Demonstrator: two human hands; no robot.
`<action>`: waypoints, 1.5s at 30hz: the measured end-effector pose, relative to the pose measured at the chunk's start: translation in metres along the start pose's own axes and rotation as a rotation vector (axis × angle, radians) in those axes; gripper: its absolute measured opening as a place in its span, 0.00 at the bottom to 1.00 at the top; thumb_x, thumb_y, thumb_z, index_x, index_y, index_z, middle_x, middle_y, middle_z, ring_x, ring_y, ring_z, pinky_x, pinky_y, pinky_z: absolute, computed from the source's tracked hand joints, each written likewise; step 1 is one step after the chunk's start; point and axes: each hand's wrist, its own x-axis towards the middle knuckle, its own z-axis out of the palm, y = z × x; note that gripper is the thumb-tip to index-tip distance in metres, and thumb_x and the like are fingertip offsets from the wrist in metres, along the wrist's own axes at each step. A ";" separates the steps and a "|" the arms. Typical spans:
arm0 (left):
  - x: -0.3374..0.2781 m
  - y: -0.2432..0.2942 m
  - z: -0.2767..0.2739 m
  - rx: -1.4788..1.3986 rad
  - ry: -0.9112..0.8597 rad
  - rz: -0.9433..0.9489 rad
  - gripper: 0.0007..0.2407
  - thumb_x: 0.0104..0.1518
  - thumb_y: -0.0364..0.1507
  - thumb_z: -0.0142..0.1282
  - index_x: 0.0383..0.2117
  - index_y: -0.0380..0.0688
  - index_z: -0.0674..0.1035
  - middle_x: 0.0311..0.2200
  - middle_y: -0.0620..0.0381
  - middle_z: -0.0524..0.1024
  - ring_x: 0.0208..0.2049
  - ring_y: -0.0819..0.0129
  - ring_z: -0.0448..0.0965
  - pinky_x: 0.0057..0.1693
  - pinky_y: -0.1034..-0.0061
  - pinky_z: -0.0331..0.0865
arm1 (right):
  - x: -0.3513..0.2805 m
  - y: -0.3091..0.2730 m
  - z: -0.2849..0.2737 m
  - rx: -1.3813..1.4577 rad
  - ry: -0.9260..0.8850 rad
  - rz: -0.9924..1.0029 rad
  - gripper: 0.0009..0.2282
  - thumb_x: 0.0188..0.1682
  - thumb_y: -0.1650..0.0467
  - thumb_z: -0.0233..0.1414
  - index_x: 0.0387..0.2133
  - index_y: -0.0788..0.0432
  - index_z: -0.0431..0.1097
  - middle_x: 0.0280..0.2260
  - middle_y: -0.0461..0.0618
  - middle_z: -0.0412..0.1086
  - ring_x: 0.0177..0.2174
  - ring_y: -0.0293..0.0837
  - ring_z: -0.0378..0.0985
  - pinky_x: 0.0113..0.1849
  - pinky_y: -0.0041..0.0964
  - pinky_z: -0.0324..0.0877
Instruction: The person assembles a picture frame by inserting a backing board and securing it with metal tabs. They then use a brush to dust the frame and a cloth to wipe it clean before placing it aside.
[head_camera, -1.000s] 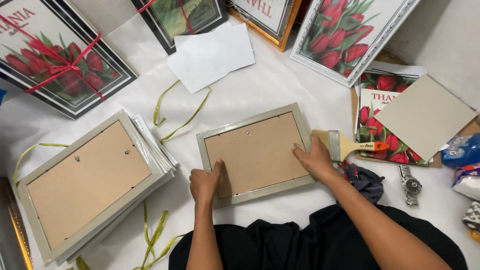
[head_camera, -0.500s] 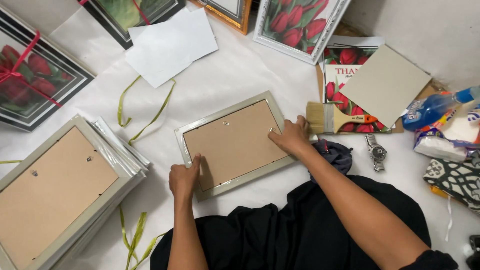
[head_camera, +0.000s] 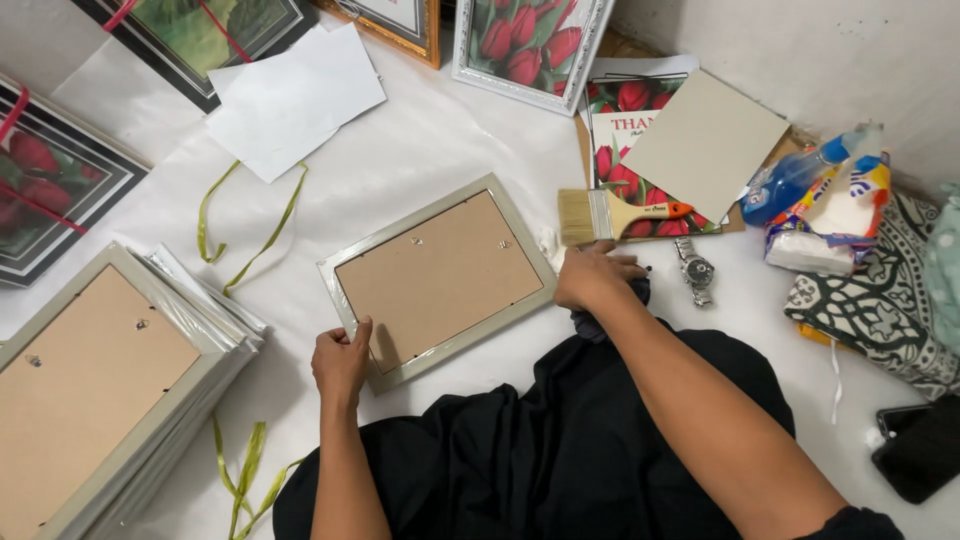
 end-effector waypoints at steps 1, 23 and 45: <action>-0.001 -0.007 0.002 0.002 -0.005 0.005 0.29 0.54 0.46 0.63 0.51 0.29 0.76 0.44 0.40 0.79 0.50 0.45 0.79 0.50 0.55 0.75 | 0.000 0.003 0.007 0.003 0.001 0.006 0.29 0.37 0.73 0.57 0.58 0.65 0.65 0.62 0.87 0.44 0.55 0.94 0.51 0.52 0.89 0.47; -0.075 0.029 -0.051 0.565 -0.146 0.412 0.37 0.59 0.48 0.54 0.71 0.44 0.53 0.68 0.38 0.54 0.70 0.42 0.51 0.70 0.49 0.52 | -0.048 -0.031 0.027 0.086 0.162 -0.645 0.30 0.47 0.61 0.54 0.65 0.57 0.61 0.66 0.70 0.54 0.62 0.72 0.60 0.60 0.62 0.61; -0.042 0.029 -0.037 0.617 -0.500 -0.018 0.58 0.45 0.66 0.49 0.71 0.48 0.24 0.71 0.44 0.12 0.70 0.42 0.07 0.65 0.32 0.13 | -0.001 -0.186 0.094 0.024 0.561 -1.114 0.19 0.48 0.61 0.55 0.55 0.42 0.70 0.46 0.53 0.67 0.43 0.59 0.76 0.43 0.49 0.75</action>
